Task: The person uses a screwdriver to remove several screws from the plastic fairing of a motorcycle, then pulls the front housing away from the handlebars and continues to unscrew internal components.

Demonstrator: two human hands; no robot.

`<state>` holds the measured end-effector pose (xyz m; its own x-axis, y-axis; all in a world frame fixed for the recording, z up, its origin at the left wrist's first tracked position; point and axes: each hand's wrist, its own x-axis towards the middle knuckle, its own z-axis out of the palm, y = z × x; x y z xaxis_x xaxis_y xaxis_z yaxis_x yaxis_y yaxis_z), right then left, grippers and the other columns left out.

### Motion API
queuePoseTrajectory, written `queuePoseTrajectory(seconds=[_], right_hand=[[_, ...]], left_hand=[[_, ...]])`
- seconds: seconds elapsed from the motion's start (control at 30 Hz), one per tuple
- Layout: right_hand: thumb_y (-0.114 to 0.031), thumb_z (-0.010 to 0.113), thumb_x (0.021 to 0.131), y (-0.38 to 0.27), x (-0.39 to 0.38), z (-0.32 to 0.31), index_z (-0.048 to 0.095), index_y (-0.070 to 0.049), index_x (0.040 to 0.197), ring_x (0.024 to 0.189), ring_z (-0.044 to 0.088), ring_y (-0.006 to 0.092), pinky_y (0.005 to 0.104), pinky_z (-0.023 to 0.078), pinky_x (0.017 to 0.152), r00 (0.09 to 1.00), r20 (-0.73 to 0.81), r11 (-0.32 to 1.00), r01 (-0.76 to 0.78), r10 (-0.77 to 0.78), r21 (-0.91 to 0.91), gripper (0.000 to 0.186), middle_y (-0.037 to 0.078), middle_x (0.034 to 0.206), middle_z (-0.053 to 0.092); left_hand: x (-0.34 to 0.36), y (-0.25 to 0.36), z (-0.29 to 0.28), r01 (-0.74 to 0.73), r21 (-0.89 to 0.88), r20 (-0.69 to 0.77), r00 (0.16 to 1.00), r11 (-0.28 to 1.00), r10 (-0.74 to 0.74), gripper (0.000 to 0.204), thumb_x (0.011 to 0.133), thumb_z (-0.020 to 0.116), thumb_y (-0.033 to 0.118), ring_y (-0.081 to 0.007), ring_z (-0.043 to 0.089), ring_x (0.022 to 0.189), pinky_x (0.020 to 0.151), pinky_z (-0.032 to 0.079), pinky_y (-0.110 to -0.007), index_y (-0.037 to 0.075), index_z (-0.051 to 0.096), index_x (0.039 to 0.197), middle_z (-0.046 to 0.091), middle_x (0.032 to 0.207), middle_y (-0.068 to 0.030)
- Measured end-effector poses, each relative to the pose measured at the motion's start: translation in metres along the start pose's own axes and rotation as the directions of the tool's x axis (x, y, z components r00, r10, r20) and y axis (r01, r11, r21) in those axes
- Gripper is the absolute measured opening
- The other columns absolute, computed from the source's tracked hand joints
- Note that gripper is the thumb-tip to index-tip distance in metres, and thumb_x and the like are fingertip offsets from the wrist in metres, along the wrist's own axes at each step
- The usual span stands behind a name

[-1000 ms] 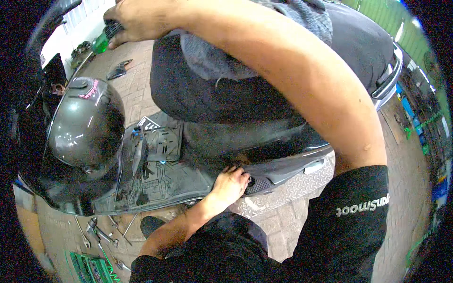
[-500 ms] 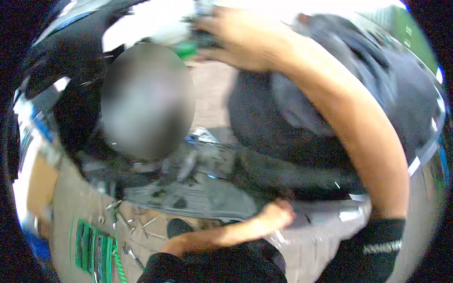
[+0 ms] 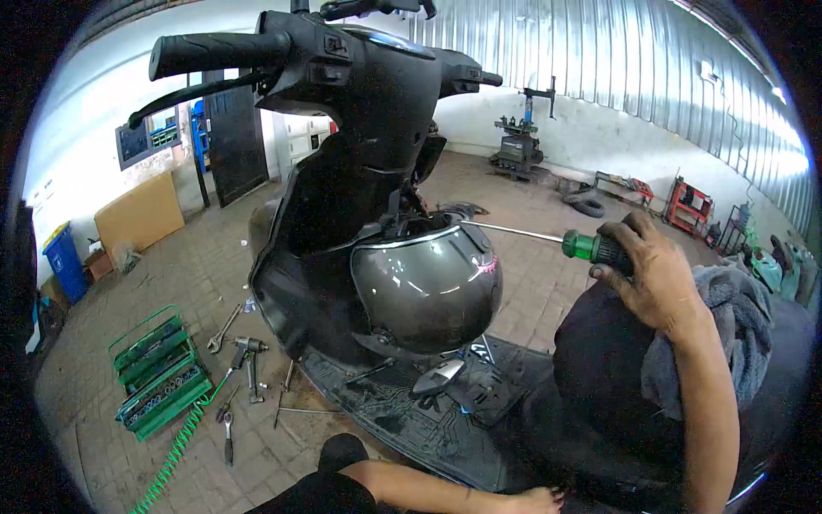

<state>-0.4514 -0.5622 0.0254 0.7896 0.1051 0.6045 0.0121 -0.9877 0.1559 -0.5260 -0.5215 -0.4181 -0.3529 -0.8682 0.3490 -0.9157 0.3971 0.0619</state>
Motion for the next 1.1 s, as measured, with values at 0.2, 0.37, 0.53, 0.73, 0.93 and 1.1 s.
queuePoseTrajectory(seconds=[0.2,0.37,0.53,0.73,0.93,1.1], right_hand=[[-0.026,0.067,0.075,-0.003,0.001,-0.007,0.053,-0.006,0.109,0.091,0.055,0.0376,0.0433,0.045,0.077,1.000,-0.013,1.000,0.003,-0.003,0.010,0.042,0.016,0.104,0.051],[-0.028,0.066,0.076,0.001,-0.001,-0.006,0.053,-0.007,0.110,0.091,0.055,0.0373,0.0436,0.045,0.077,1.000,-0.007,1.000,-0.018,0.018,0.023,0.043,0.016,0.103,0.051],[-0.030,0.066,0.076,0.002,-0.003,-0.010,0.053,-0.007,0.111,0.092,0.055,0.0362,0.0436,0.045,0.077,0.999,-0.036,0.998,-0.014,0.016,0.062,0.044,0.016,0.103,0.052],[-0.032,0.067,0.075,0.003,-0.005,-0.012,0.053,-0.008,0.112,0.090,0.055,0.0357,0.0437,0.045,0.076,0.992,-0.115,0.996,0.060,-0.053,0.059,0.046,0.015,0.101,0.054],[-0.032,0.070,0.071,0.001,-0.005,-0.016,0.055,-0.007,0.111,0.087,0.058,0.0347,0.0406,0.047,0.074,0.940,-0.283,0.965,0.233,-0.192,0.120,0.049,0.016,0.101,0.057],[-0.039,0.066,0.074,0.005,-0.005,-0.014,0.054,-0.002,0.110,0.081,0.058,0.0346,0.0387,0.046,0.069,0.916,-0.308,0.956,0.286,-0.255,0.059,0.053,0.018,0.095,0.057]], left_hand=[[-0.001,0.000,-0.003,-0.100,0.118,0.021,0.995,0.988,0.098,0.023,0.075,0.050,0.021,-0.0298,0.056,0.097,0.087,0.042,-0.041,0.005,0.063,0.085,0.060,0.099,-0.0162],[-0.019,-0.005,-0.036,-0.088,-0.113,-0.159,0.985,0.990,0.070,0.032,0.072,0.057,0.021,-0.0281,0.055,0.093,0.080,0.045,-0.037,0.003,0.058,0.098,0.057,0.099,-0.0142],[-0.043,-0.017,-0.110,-0.065,-0.405,-0.199,0.980,0.912,-0.019,0.058,0.059,0.071,0.013,-0.0313,0.055,0.089,0.075,0.048,-0.038,0.001,0.049,0.111,0.055,0.098,-0.0149],[-0.097,-0.054,-0.271,0.096,-0.594,-0.355,0.860,0.799,-0.368,0.027,0.070,0.066,0.007,-0.0232,0.063,0.080,0.071,0.052,-0.032,0.003,0.064,0.096,0.064,0.088,-0.0136],[-0.143,-0.118,-0.423,-0.008,-0.770,-0.636,0.093,0.638,-0.766,0.013,0.082,0.060,0.018,-0.0131,0.059,0.071,0.062,0.047,-0.026,0.006,0.063,0.088,0.063,0.079,-0.0035],[-0.134,-0.125,-0.471,-0.680,-0.642,-0.492,0.012,0.354,-0.870,0.014,0.083,0.060,0.021,-0.0143,0.061,0.084,0.066,0.048,-0.025,0.014,0.061,0.096,0.064,0.089,0.0006]])
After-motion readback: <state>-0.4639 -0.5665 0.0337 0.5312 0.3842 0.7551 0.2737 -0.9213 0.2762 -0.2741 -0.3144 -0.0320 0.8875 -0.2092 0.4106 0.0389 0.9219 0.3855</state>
